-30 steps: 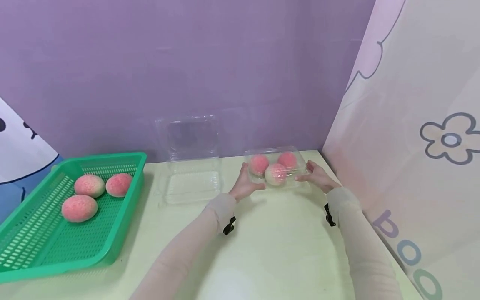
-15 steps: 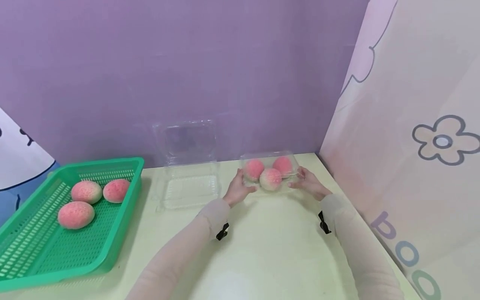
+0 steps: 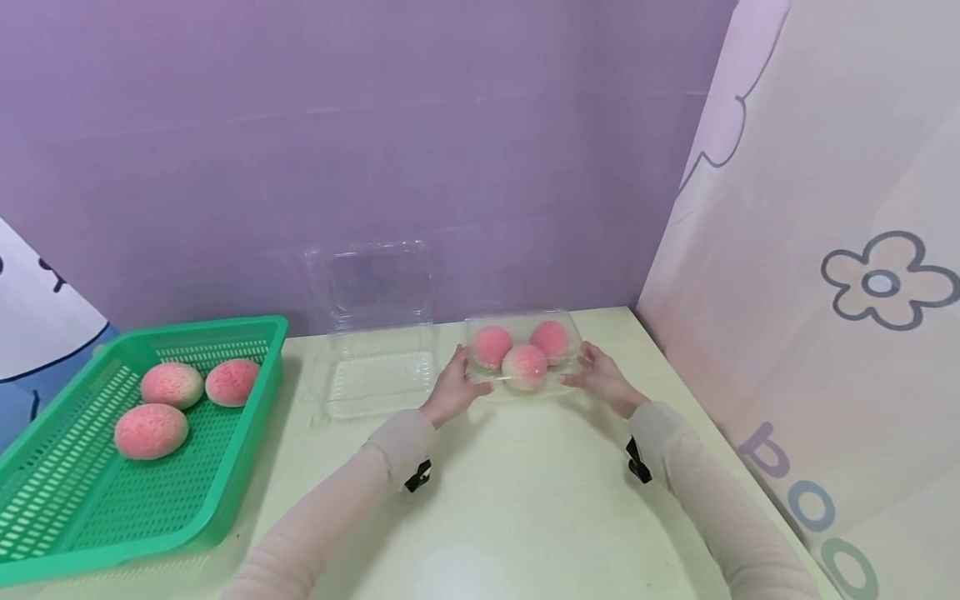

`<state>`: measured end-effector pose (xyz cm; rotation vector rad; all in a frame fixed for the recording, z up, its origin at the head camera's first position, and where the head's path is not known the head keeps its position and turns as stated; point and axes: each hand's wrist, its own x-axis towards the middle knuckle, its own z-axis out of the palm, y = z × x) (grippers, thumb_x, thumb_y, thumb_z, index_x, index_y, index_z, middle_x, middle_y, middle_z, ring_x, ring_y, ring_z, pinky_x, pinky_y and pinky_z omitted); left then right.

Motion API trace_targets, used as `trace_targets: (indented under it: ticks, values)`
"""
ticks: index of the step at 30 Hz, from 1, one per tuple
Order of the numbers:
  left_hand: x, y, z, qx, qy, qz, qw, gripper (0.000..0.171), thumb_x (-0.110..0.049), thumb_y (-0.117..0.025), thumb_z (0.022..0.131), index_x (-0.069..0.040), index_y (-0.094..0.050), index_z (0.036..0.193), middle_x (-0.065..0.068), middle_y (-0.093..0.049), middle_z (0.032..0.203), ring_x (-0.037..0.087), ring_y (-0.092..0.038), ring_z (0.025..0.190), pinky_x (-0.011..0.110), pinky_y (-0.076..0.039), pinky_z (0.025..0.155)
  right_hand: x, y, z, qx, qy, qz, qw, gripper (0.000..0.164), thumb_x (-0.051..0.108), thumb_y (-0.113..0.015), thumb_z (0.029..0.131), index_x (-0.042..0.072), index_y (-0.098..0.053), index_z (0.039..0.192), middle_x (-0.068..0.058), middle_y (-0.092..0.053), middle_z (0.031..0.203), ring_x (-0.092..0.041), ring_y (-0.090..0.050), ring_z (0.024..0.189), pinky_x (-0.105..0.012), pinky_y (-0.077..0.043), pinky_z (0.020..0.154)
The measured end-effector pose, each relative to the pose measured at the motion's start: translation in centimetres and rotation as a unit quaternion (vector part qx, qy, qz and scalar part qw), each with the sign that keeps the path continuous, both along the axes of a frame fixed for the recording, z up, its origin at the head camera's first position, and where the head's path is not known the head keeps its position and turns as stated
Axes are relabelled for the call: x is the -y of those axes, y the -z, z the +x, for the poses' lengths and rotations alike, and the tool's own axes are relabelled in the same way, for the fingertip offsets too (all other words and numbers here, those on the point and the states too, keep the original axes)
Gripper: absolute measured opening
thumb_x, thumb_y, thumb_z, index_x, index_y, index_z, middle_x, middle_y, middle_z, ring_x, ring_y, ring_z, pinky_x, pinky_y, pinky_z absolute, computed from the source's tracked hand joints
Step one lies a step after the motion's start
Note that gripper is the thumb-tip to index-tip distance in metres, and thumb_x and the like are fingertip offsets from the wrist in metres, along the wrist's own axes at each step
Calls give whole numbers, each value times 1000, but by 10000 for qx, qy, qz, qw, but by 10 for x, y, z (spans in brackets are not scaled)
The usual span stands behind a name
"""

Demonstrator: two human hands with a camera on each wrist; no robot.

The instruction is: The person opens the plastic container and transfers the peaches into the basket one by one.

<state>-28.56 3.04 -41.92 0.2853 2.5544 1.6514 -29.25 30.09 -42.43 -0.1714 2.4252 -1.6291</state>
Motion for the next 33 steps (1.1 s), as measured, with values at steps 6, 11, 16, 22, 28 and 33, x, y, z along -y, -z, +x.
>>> trace_targets:
  ticks: [6, 11, 16, 22, 28, 33]
  values:
    - [7, -3, 2, -102, 30, -101, 9999, 71, -8, -70, 76, -3, -36, 138, 17, -13, 152, 26, -8, 141, 45, -14, 113, 6, 1, 2, -69, 15, -116, 9999, 94, 18, -66, 83, -2, 1, 145, -27, -9, 149, -41, -11, 137, -53, -15, 111]
    - [8, -6, 3, -97, 13, -235, 9997, 81, -9, -69, 77, -1, -23, 143, 19, -9, 152, 32, -17, 139, 44, -17, 113, 6, 1, -1, -117, 21, -100, 9999, 96, 20, -68, 82, -1, 2, 145, -24, -8, 151, -40, -11, 138, -52, -14, 111]
    - [9, -9, 1, -294, 288, -797, 9960, 85, -12, -69, 80, -7, -17, 146, 12, 0, 154, 33, -27, 135, 42, -28, 109, 2, 4, -5, -88, -155, -331, 9993, 100, 20, -68, 82, 0, 6, 145, -18, -1, 153, -35, -3, 140, -50, -8, 113]
    - [5, -20, -2, -1215, 1117, -2835, 9447, 85, -25, -67, 83, 3, -15, 144, 16, -4, 154, 32, -7, 141, 38, -16, 114, -4, 7, -7, -10, -375, -487, 9981, 98, 14, -65, 84, 0, 10, 144, -18, 1, 153, -34, 1, 140, -50, -4, 113]
    - [3, -25, -5, -1888, 1402, -4698, 8509, 78, -41, -52, 91, 7, -18, 142, 21, -14, 151, 31, -12, 140, 33, -12, 115, -5, 9, -8, -14, -393, -512, 9979, 95, 12, -63, 85, -2, 10, 144, -22, -1, 152, -36, 0, 140, -52, -5, 113]
    - [3, -25, -6, -2442, 1478, -5783, 7643, 72, -45, -41, 95, 7, -22, 142, 23, -23, 148, 32, -19, 138, 34, -15, 114, -3, 10, -10, 13, -406, -435, 9982, 97, 16, -65, 84, -2, 9, 144, -21, -2, 152, -37, -2, 140, -51, -6, 113]
